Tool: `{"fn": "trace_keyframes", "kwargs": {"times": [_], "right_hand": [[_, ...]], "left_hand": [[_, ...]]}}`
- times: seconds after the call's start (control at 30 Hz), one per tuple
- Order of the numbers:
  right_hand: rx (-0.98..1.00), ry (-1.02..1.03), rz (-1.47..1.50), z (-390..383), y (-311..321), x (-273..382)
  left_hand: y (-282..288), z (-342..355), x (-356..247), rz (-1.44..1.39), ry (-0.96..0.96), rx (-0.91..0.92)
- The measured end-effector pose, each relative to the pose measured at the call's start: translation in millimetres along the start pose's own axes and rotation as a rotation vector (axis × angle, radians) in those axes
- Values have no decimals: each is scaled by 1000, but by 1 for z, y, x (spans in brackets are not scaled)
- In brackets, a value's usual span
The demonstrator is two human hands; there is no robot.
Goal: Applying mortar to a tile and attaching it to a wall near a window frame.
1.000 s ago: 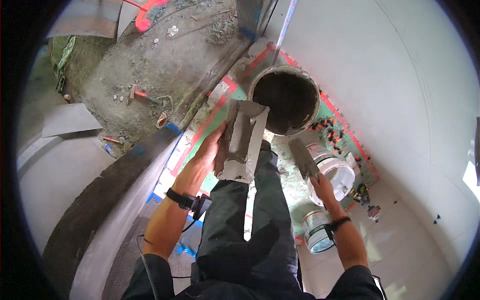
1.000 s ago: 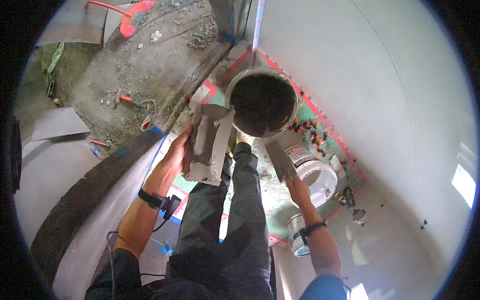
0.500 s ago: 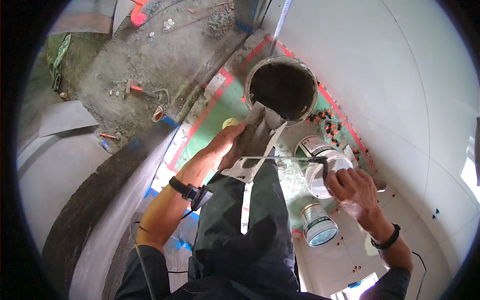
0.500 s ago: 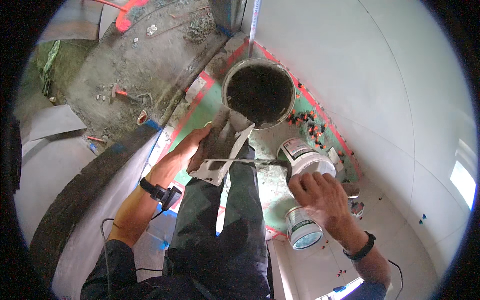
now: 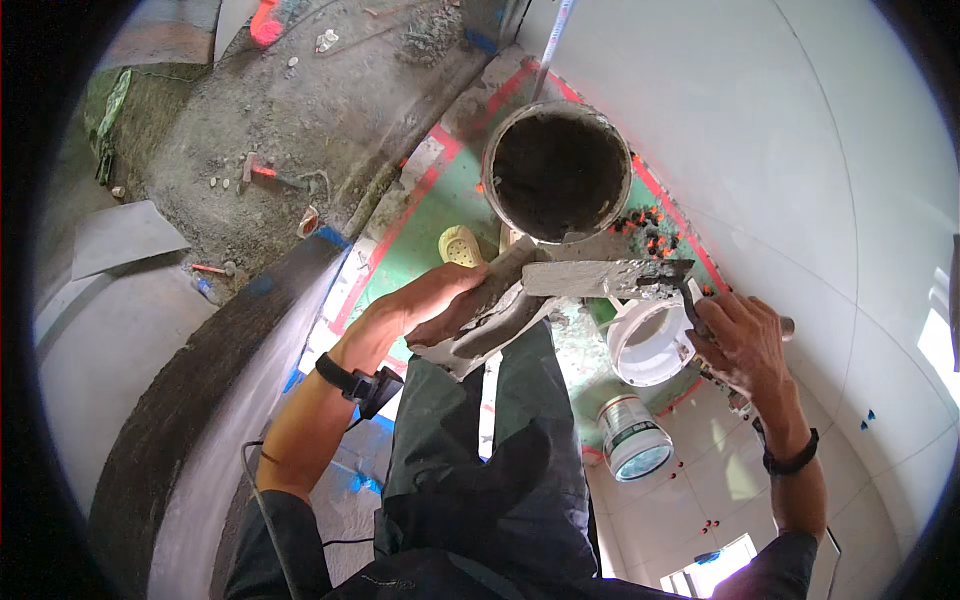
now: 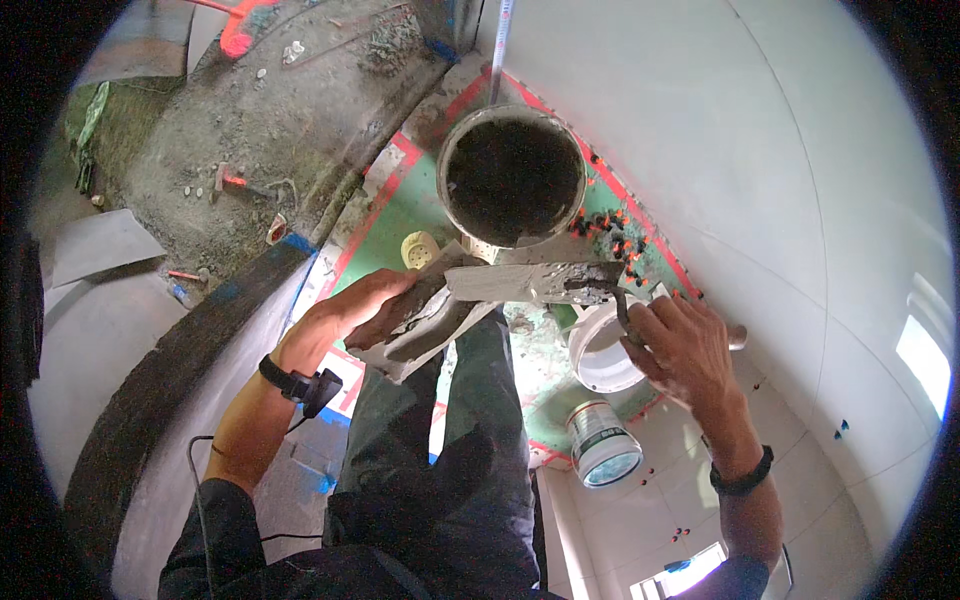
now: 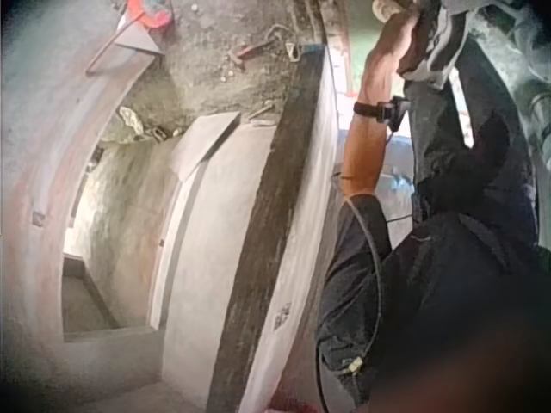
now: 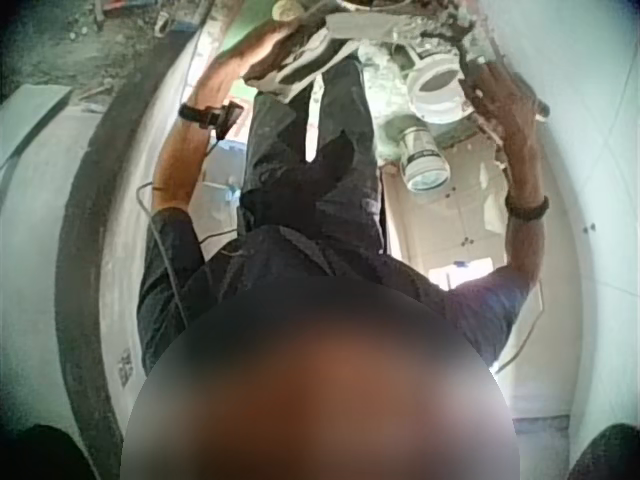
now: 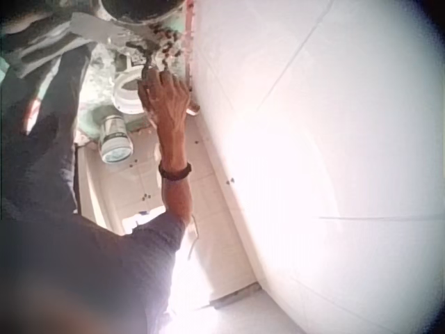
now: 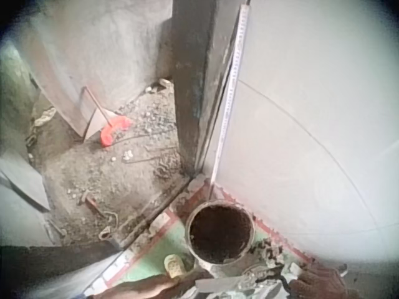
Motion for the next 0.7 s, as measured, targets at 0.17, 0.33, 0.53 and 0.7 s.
{"fn": "trace_keyframes", "kwargs": {"times": [0.17, 0.33, 0.53, 0.7], "right_hand": [[282, -299, 295, 4, -27, -39], [226, -368, 477, 2, -81, -71], [-14, -648, 420, -3, -216, -85], [-12, -900, 549, -18, -341, -73]], "left_hand": [[2, 4, 0, 93, 28, 84], [20, -2, 0, 98, -26, 77], [23, 4, 1, -319, -8, 6], [8, 16, -11, -433, -175, -76]]}}
Point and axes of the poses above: each hand's wrist, its own z-axis towards the middle knuckle, its own y-axis out of the back of the hand, x = y × z, the point moved 2 cm from there along z, towards the middle knuckle, and after that the axes turned 6 degrees about -x, right-handed, at the moved point
